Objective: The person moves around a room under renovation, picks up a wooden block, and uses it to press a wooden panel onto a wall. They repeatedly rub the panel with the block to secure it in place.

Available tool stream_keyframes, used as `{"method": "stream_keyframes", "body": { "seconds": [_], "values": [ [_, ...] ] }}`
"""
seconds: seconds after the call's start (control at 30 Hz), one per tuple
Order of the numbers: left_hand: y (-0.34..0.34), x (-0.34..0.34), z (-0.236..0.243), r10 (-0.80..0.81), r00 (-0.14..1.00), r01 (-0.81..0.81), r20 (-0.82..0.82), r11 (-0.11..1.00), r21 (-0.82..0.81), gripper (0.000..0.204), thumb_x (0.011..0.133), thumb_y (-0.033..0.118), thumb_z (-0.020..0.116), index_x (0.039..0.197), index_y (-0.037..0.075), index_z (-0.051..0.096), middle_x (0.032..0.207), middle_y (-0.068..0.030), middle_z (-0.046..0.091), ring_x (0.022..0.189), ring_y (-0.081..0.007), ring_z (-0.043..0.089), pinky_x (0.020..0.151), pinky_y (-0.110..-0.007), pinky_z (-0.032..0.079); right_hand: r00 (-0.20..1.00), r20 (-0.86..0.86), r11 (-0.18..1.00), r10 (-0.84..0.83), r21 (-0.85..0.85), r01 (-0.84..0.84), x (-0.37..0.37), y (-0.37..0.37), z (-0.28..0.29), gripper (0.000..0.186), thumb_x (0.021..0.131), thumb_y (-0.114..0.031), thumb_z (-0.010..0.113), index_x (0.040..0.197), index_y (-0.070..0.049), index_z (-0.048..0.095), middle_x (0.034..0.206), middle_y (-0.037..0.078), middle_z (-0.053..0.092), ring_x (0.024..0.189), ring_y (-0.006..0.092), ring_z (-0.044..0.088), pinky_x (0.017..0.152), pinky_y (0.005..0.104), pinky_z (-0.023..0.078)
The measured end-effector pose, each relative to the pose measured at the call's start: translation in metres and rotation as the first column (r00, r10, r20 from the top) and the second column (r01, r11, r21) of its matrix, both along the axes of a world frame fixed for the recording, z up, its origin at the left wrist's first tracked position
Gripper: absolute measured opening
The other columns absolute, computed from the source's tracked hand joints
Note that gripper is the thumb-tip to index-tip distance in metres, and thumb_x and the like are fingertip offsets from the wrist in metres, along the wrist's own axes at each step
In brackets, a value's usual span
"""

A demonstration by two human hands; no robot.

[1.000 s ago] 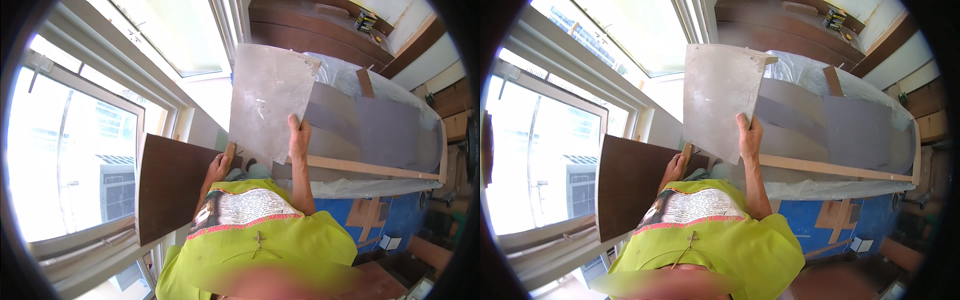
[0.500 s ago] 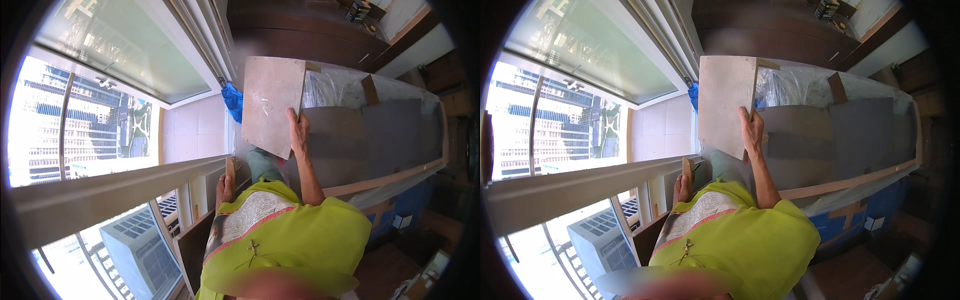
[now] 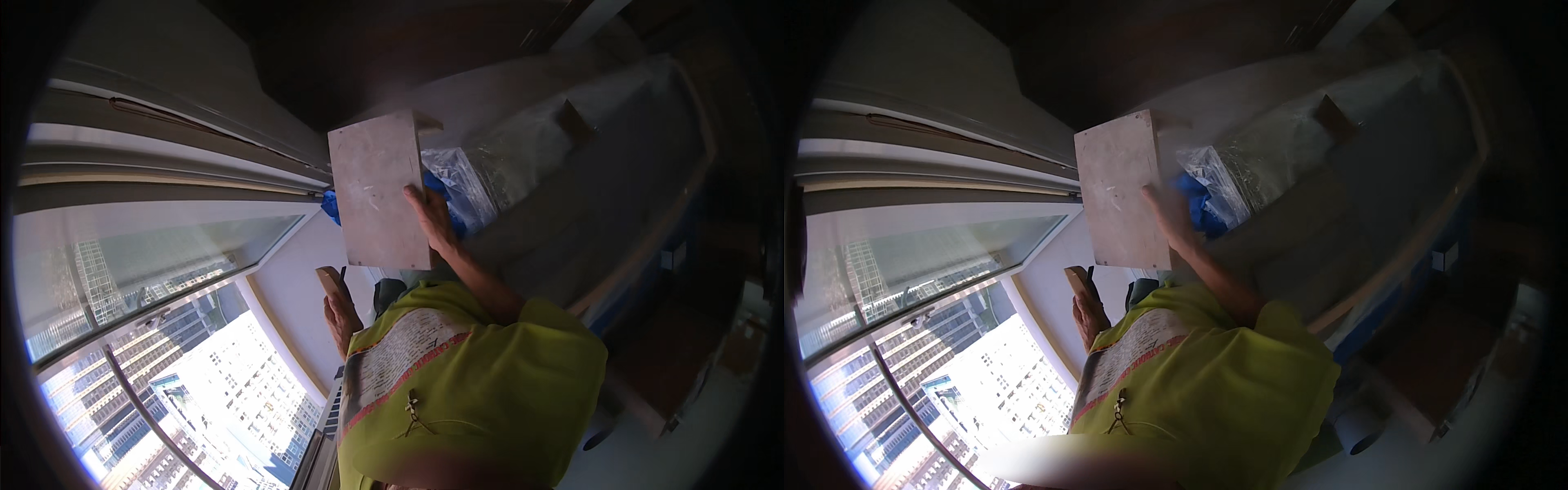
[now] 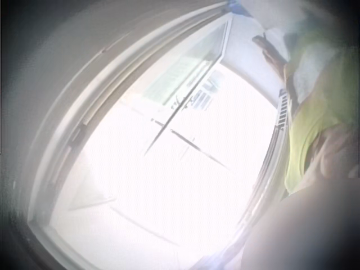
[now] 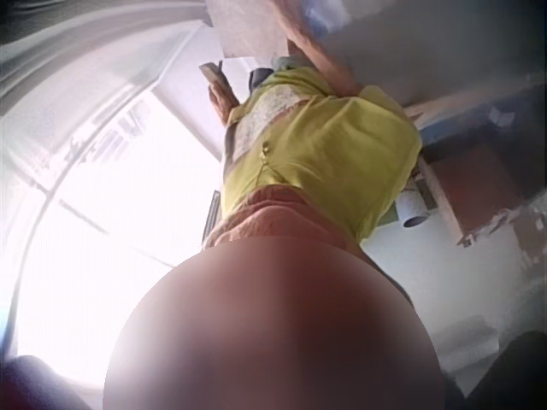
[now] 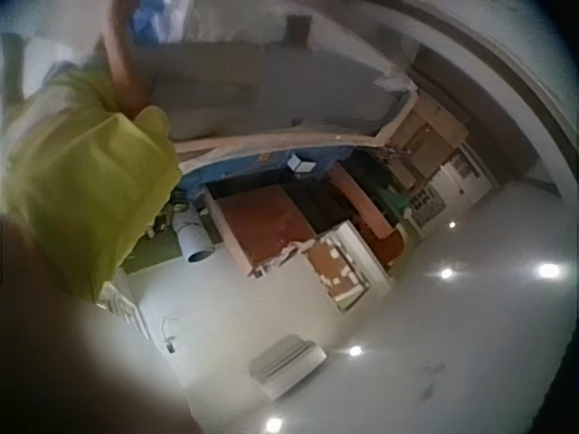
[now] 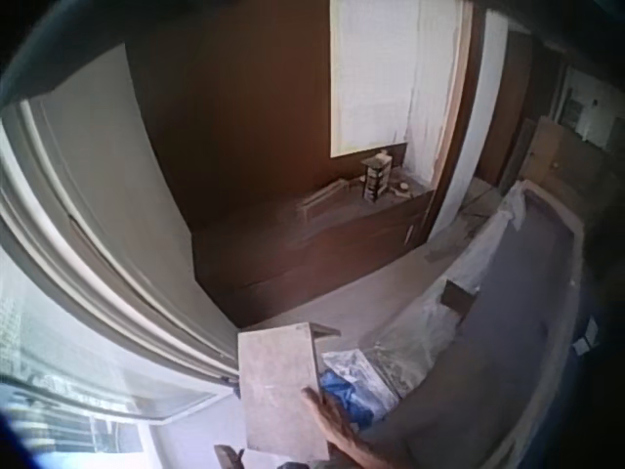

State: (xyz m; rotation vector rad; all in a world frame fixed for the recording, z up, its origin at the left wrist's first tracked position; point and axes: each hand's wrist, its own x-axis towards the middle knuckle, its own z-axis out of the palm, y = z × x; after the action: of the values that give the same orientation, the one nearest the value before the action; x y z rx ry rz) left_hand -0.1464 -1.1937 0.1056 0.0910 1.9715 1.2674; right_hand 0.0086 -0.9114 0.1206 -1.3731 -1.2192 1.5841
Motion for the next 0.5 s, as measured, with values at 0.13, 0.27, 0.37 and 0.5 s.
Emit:
{"method": "stream_keyframes", "body": {
  "seconds": [0.13, 0.27, 0.37, 0.5],
  "values": [
    [0.067, -0.062, -0.001, -0.209, 0.969, 0.212, -0.130, 0.977, 0.003, 0.055, 0.107, 0.058, 0.045, 0.109, 0.004, 0.058, 0.085, -0.0040, 0.058, 0.074, -0.0158, 0.051, 0.067, -0.033, 0.043, 0.990, -0.056, 0.991, -0.131, -0.015, 0.130, -0.010, 0.048, -0.001, 0.046, 0.096, -0.044, 0.071, 0.103, 0.001, 0.067, 0.091, 0.008, 0.065, 0.084, 0.0163, 0.055, 0.077, 0.0367, 0.045],
    [0.143, -0.104, -0.004, -0.376, 0.905, 0.387, -0.200, 0.922, 0.021, 0.057, 0.108, 0.057, 0.043, 0.112, 0.002, 0.059, 0.084, -0.0062, 0.059, 0.074, -0.0169, 0.052, 0.066, -0.034, 0.043, 0.984, -0.018, 0.982, -0.177, -0.068, 0.176, -0.007, 0.092, 0.001, 0.059, 0.094, -0.052, 0.072, 0.120, 0.001, 0.068, 0.102, 0.005, 0.066, 0.092, 0.0130, 0.058, 0.082, 0.0325, 0.047],
    [0.211, -0.128, -0.007, -0.467, 0.865, 0.479, -0.182, 0.877, 0.025, 0.058, 0.108, 0.056, 0.042, 0.117, 0.001, 0.059, 0.085, -0.0066, 0.059, 0.075, -0.0172, 0.052, 0.067, -0.035, 0.043, 0.941, -0.052, 0.941, -0.334, -0.072, 0.330, -0.013, 0.122, -0.007, 0.058, 0.095, -0.051, 0.071, 0.119, 0.002, 0.069, 0.101, 0.005, 0.067, 0.091, 0.0131, 0.060, 0.081, 0.0332, 0.048],
    [0.324, -0.160, -0.019, -0.642, 0.755, 0.656, -0.134, 0.732, 0.185, 0.057, 0.109, 0.052, 0.040, 0.120, 0.000, 0.059, 0.089, -0.0092, 0.059, 0.078, -0.0205, 0.050, 0.071, -0.036, 0.043, 0.877, 0.086, 0.879, -0.473, -0.016, 0.476, -0.037, 0.190, -0.039, 0.058, 0.096, -0.050, 0.070, 0.118, 0.004, 0.069, 0.099, 0.005, 0.069, 0.088, 0.0136, 0.062, 0.078, 0.0332, 0.050]
  ]
}}
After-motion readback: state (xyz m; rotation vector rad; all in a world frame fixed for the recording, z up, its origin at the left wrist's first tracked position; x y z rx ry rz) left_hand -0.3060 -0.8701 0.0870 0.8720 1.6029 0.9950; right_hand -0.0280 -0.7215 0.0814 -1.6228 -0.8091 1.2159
